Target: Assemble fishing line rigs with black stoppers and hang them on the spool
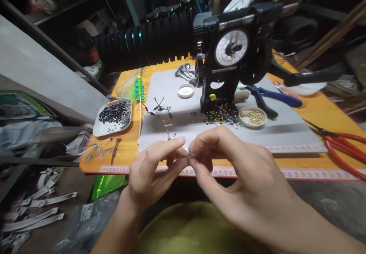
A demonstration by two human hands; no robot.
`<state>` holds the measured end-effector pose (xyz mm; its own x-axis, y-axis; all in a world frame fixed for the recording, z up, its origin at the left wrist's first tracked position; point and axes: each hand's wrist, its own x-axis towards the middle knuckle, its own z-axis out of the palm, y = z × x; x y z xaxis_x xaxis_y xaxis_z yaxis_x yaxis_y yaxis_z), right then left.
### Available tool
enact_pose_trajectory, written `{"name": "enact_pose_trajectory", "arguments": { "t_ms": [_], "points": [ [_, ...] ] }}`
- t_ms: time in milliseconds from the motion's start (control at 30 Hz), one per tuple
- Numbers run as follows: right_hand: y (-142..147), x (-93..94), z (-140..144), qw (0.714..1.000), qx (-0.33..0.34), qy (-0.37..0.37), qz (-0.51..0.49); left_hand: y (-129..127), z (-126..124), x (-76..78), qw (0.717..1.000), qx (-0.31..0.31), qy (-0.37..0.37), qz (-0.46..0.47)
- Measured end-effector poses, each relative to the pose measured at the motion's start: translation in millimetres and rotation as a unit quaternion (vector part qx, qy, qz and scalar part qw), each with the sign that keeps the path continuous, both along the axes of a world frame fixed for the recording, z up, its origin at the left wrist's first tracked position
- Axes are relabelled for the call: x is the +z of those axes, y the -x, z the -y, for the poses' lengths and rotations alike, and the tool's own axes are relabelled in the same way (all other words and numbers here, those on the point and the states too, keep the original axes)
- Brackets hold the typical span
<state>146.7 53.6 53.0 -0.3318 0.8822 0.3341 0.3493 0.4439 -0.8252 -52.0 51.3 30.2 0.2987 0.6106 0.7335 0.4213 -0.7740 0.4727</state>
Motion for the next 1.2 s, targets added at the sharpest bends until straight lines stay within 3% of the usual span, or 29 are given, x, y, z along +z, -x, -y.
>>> {"name": "enact_pose_trajectory", "arguments": {
  "t_ms": [167,333,400,500,567,633,733,933,1200],
  "points": [
    [5.5,4.2,-7.7,0.998,0.050,-0.036,0.018,10.8,0.9,7.2,1.000,0.009,-0.006,-0.024],
    [25.4,1.9,-3.9,0.985,0.019,0.005,-0.170,7.6,7.7,9.6,0.996,0.019,0.035,0.080],
    [28.4,-1.2,-3.9,0.975,0.011,-0.023,-0.220,6.8,10.5,10.7,0.991,0.028,0.050,0.124],
    [16.7,-8.7,-10.4,0.980,0.060,-0.162,-0.103,9.2,13.8,11.1,0.984,0.044,0.073,0.155],
    [2.3,-13.9,-17.7,0.955,0.150,-0.251,0.036,12.0,14.9,10.6,0.982,0.052,0.084,0.159],
    [-9.2,-17.0,-23.9,0.932,0.180,-0.294,0.114,14.3,15.2,10.0,0.983,0.056,0.086,0.153],
    [-10.8,-15.7,-25.8,0.943,0.141,-0.269,0.139,15.2,14.6,10.2,0.985,0.055,0.084,0.140],
    [14.3,-6.0,-14.8,0.975,0.025,-0.200,0.088,14.7,11.8,10.0,0.987,0.064,0.089,0.118],
    [8.2,-6.2,-19.3,0.961,0.025,-0.245,0.123,17.6,5.6,9.9,0.990,0.102,0.071,0.066]
  ]
}}
